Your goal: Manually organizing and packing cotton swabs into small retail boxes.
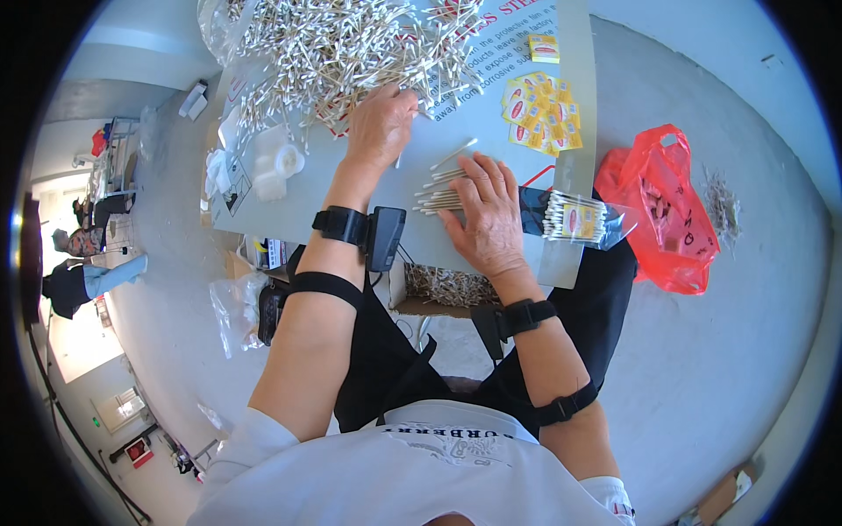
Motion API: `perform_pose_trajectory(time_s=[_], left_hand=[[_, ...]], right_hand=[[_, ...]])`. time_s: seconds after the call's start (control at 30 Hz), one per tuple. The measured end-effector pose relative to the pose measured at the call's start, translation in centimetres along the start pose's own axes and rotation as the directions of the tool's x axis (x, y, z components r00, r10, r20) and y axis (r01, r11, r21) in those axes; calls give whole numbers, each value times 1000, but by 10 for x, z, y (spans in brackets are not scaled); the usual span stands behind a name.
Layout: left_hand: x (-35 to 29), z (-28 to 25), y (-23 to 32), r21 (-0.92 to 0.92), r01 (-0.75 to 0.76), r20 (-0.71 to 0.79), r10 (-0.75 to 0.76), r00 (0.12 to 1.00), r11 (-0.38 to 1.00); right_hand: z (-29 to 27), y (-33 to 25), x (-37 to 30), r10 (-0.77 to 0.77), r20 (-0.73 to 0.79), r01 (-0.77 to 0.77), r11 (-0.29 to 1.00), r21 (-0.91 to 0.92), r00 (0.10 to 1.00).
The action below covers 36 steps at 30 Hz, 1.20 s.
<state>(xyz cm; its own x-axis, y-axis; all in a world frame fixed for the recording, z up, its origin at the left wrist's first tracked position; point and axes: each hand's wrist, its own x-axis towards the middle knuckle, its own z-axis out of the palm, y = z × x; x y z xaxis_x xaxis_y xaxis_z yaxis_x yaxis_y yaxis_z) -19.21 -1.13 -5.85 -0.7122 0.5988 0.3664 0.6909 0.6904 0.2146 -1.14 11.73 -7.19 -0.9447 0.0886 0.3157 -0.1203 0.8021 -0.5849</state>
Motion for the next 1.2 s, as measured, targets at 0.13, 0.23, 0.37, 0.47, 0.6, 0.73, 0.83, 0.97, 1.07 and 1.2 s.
perform_pose_trajectory(time_s=[0.13, 0.23, 0.37, 0.47, 0.6, 0.73, 0.83, 0.97, 1.07, 1.2], left_hand=[[6, 3, -12, -283, 60, -81, -86, 993, 957], [9, 1, -21, -640, 187, -137, -351, 926, 745], [4, 3, 12, -512, 171, 171, -96, 981, 842], [-5, 12, 37, -356, 61, 73, -37, 997, 933], [-18, 9, 45, -352, 32, 53, -14, 999, 936], [-32, -2, 27, -351, 299, -116, -358, 927, 887], [-34, -25, 29, -77, 581, 303, -536, 788, 810], [-59, -20, 21, 2, 468, 136, -464, 875, 884], [-84, -32, 22, 49, 389, 151, -392, 908, 920], [-123, -60, 54, -100, 178, 494, -106, 863, 979]], right_hand=[[0, 1, -1, -1, -2, 1, 1000, -6, 1000], [0, -3, 1, -7, -5, 7, 1000, -5, 1000], [0, 0, 0, -7, -6, 7, 1000, -4, 1000], [1, 0, 0, -12, -1, 12, 1000, -3, 1000], [3, 1, -3, 50, -40, -48, 997, 67, 998], [0, -3, 2, 50, -21, -49, 999, 22, 999], [0, -1, 1, 53, 0, -53, 998, -23, 999], [1, -3, 2, 49, 16, -48, 998, -34, 999], [0, -1, 0, 71, 8, -71, 997, -4, 997], [2, 3, -4, 91, -61, -84, 991, 103, 994]])
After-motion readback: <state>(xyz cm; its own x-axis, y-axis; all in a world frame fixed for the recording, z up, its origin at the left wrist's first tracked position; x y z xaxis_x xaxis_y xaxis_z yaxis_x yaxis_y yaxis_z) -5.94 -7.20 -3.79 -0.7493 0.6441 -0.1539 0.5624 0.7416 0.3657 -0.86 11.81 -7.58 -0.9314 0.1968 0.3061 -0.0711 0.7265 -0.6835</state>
